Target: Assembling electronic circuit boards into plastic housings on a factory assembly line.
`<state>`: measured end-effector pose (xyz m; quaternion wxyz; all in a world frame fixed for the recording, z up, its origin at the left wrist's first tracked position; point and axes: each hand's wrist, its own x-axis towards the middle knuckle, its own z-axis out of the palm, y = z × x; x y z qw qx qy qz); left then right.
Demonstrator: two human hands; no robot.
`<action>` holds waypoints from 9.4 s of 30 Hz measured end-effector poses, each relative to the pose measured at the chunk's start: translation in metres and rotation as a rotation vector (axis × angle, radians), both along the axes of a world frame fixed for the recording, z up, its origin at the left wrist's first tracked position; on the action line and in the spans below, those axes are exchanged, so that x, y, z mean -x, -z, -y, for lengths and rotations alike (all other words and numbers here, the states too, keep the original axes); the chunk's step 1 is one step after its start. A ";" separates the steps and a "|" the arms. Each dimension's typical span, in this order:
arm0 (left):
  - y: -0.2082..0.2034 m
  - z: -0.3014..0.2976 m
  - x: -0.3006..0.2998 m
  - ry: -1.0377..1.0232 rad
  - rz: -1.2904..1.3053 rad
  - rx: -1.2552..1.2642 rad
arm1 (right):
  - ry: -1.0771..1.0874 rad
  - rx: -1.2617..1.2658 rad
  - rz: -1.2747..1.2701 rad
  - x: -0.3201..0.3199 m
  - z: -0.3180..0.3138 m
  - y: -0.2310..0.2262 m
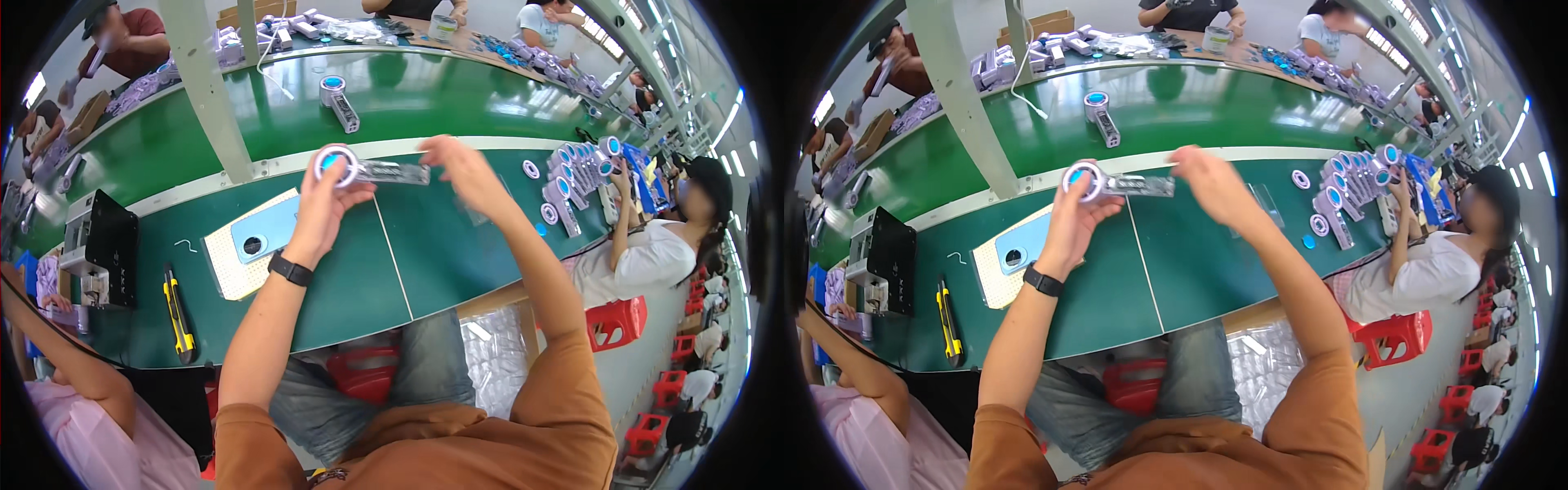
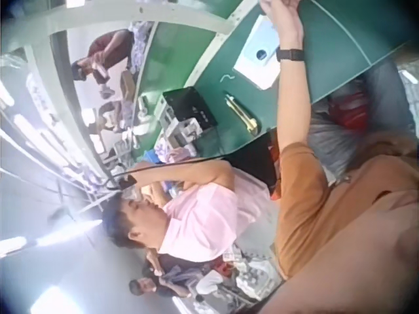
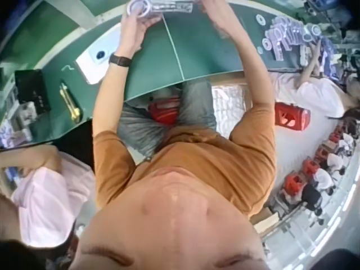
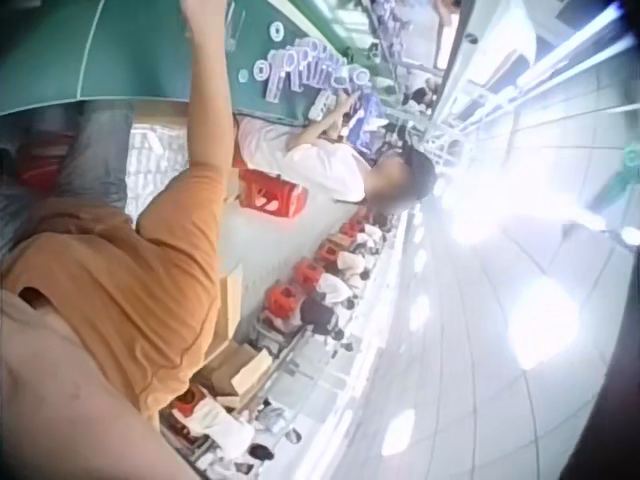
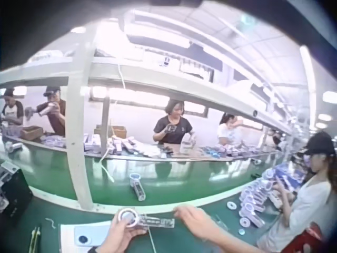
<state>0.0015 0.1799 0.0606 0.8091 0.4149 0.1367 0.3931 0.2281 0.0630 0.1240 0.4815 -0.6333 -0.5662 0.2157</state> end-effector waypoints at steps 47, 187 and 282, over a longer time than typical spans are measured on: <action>-0.021 0.015 0.004 -0.256 -0.451 -0.438 | -0.302 0.079 -0.455 0.040 -0.039 0.058; 0.014 0.002 0.016 -0.325 -0.814 -1.338 | 0.383 0.153 1.079 -0.038 0.024 0.048; -0.216 0.083 0.024 0.502 0.512 -1.013 | 0.048 -0.405 0.491 0.008 -0.032 0.061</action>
